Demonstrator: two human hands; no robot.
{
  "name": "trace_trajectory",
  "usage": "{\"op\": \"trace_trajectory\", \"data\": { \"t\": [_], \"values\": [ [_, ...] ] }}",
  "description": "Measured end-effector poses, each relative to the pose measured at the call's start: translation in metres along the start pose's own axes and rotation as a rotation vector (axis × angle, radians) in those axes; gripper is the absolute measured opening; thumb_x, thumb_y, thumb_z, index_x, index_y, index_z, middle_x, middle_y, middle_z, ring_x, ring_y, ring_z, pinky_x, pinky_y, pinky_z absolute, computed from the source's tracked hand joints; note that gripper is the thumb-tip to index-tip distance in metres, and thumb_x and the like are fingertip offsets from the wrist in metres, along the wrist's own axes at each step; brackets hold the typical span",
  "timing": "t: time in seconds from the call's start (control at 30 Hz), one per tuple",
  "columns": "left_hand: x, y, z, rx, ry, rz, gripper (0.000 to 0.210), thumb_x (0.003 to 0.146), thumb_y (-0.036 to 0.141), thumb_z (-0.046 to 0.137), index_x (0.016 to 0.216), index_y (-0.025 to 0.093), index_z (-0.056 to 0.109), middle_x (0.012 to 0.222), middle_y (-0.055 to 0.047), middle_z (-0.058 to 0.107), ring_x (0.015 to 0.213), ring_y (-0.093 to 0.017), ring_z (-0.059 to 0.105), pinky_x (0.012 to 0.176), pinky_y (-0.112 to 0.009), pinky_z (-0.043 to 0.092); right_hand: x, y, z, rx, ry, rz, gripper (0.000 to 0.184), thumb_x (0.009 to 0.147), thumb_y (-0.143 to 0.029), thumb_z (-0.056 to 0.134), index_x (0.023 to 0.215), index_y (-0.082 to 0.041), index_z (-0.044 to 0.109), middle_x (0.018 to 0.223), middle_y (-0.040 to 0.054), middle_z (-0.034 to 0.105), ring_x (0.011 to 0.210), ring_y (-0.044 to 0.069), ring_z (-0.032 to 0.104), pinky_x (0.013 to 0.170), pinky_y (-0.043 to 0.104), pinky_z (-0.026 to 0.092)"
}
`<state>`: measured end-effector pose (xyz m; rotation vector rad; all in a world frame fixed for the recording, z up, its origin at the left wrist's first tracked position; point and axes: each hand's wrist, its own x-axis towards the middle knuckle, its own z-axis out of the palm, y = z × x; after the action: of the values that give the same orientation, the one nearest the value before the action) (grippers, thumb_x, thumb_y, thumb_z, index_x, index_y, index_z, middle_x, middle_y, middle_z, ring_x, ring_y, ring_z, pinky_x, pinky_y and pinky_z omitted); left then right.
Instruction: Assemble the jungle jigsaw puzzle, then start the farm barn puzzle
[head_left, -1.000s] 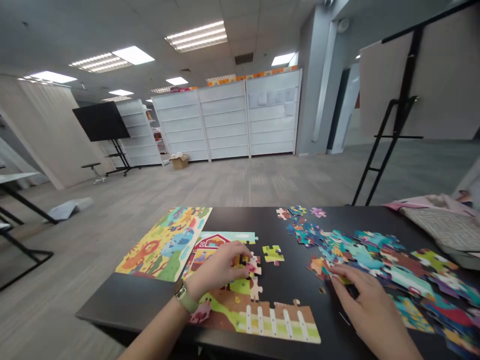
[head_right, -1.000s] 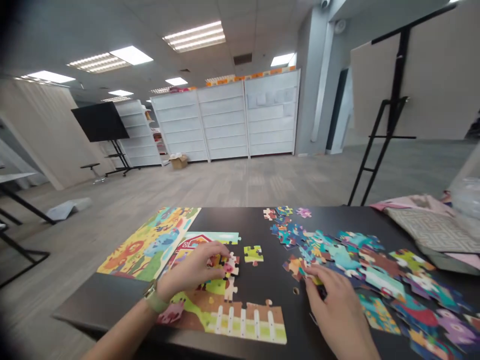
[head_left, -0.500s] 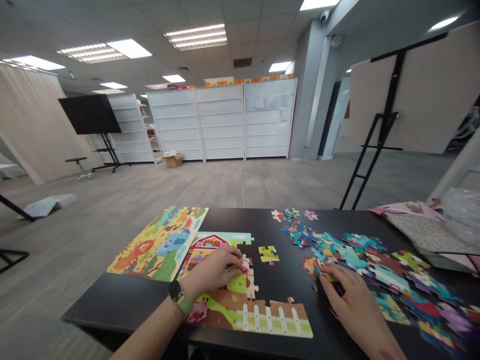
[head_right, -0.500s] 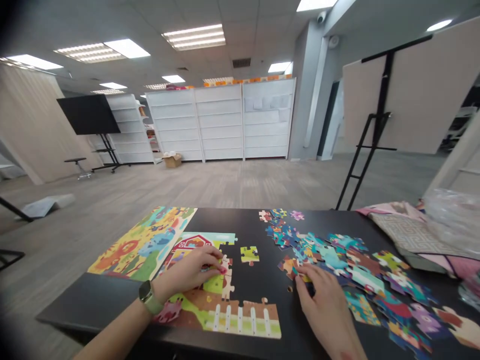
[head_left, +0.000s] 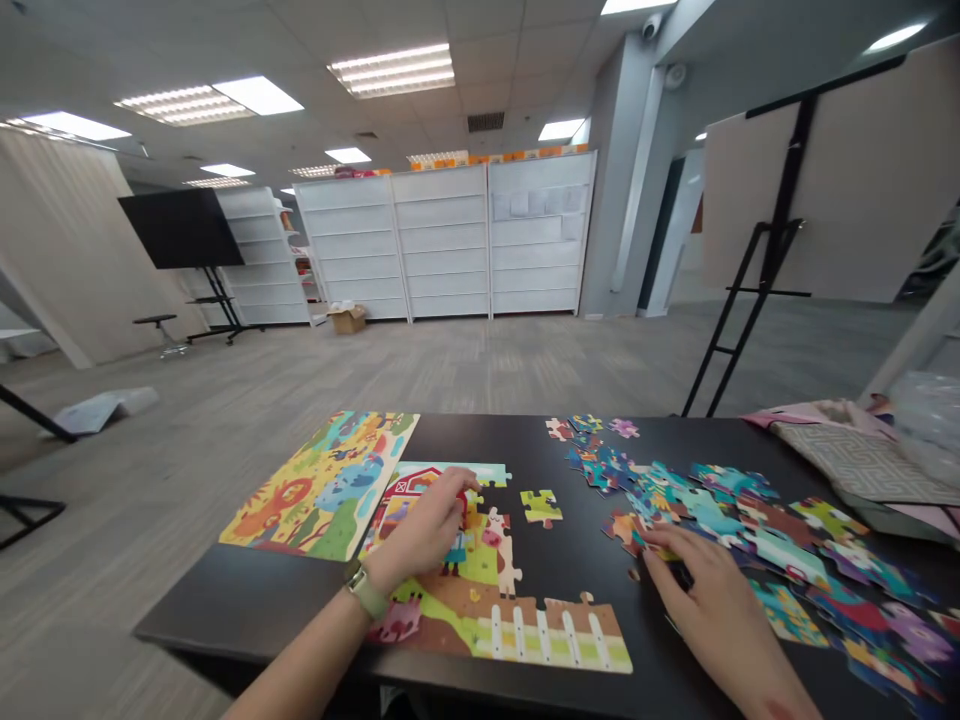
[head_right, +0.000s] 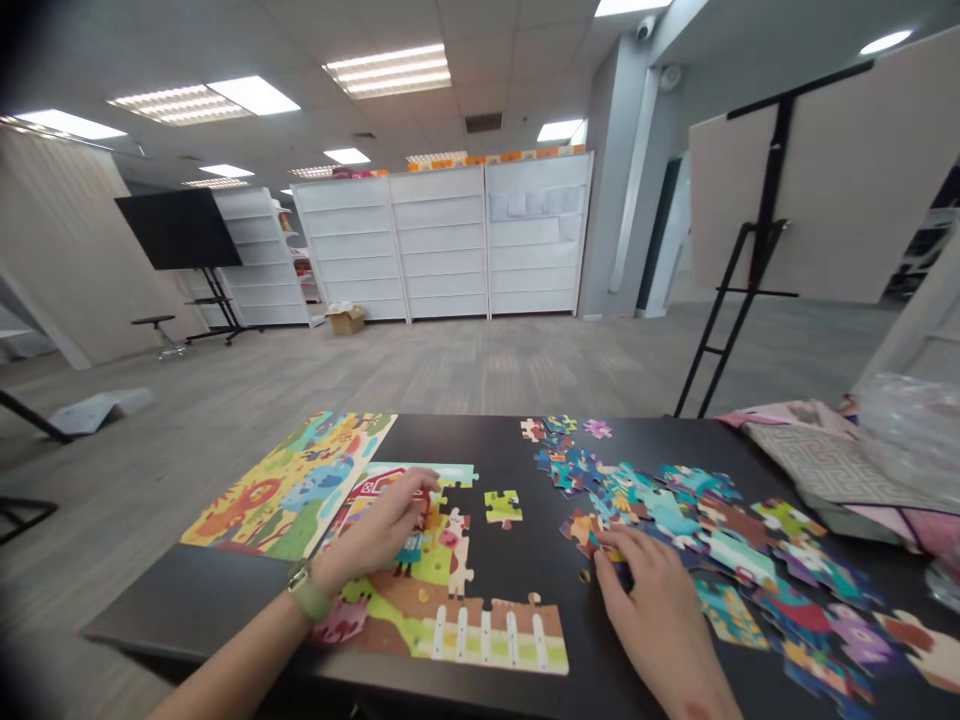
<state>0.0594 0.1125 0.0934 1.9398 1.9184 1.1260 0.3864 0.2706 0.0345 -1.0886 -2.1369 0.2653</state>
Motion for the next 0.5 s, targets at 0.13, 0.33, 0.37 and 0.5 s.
{"op": "trace_trajectory", "data": {
  "t": [0.13,0.33,0.37,0.5],
  "values": [
    [0.004,-0.014,-0.004,-0.022,0.169,-0.073,0.047,0.081,0.001,0.035,0.12,0.022,0.053,0.119,-0.007,0.061,0.109,-0.02,0.06,0.098,-0.039,0.048,-0.001,-0.003,0.0,-0.037,-0.004,-0.005,0.037,0.088,-0.048,0.046,0.092,-0.023,0.073,0.109,0.0097,0.074,0.106,0.032,0.063,0.096,0.053,0.049],
    [-0.001,-0.014,-0.009,-0.02,0.201,-0.096,0.043,0.082,0.003,0.038,0.117,0.022,0.054,0.114,-0.006,0.062,0.102,-0.019,0.063,0.089,-0.034,0.052,0.001,-0.008,0.002,-0.111,-0.018,-0.024,0.039,0.09,-0.045,0.045,0.096,-0.021,0.074,0.112,0.011,0.073,0.106,0.033,0.062,0.094,0.051,0.049],
    [-0.001,-0.013,-0.008,-0.016,0.197,-0.098,0.041,0.083,0.005,0.039,0.117,0.022,0.055,0.114,-0.006,0.062,0.101,-0.018,0.064,0.087,-0.033,0.052,0.001,-0.009,0.002,-0.124,-0.023,-0.029,0.039,0.09,-0.045,0.044,0.097,-0.021,0.074,0.112,0.0111,0.072,0.106,0.033,0.062,0.093,0.051,0.049],
    [0.007,-0.007,0.0,0.013,0.17,-0.099,0.037,0.088,0.009,0.042,0.12,0.021,0.055,0.113,-0.006,0.065,0.096,-0.019,0.066,0.083,-0.033,0.053,0.001,-0.011,0.003,-0.15,-0.026,-0.04,0.037,0.092,-0.042,0.044,0.098,-0.02,0.074,0.113,0.0108,0.072,0.107,0.032,0.061,0.093,0.049,0.049]
  ]
}}
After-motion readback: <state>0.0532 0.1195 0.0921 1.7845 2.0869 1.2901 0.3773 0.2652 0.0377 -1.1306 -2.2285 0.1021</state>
